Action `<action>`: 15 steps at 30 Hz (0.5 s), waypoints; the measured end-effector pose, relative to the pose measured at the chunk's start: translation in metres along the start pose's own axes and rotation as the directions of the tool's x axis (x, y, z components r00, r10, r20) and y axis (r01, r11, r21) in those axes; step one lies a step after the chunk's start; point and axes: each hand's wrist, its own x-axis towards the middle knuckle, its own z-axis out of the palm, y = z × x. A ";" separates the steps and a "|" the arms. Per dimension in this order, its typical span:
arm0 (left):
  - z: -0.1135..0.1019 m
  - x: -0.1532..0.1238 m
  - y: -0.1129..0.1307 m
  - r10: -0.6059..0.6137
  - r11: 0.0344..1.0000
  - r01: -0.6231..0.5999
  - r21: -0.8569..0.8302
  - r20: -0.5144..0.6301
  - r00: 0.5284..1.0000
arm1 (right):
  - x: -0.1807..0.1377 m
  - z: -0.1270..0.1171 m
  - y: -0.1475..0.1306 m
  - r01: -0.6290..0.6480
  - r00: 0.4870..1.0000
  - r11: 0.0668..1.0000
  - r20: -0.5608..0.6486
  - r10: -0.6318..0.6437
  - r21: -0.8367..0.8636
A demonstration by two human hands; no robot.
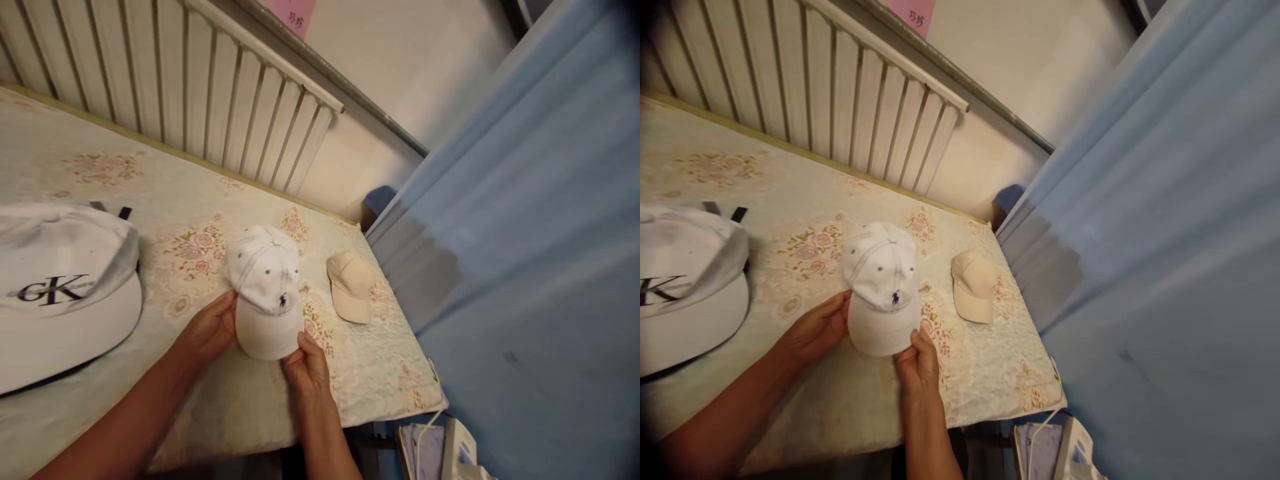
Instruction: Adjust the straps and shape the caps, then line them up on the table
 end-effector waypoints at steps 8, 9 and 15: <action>0.003 -0.003 0.012 -0.013 0.998 0.009 -0.059 -0.071 0.997 | -0.025 0.008 0.003 -0.059 0.947 0.985 0.304 0.107 -0.161; 0.004 -0.005 0.013 -0.043 0.997 0.038 -0.064 -0.066 0.997 | -0.021 0.006 0.000 -0.058 0.944 0.984 0.311 0.109 -0.168; 0.007 -0.012 0.005 -0.261 0.965 0.258 -0.057 -0.073 0.962 | 0.008 -0.008 -0.009 -0.024 0.978 0.997 0.207 0.038 -0.069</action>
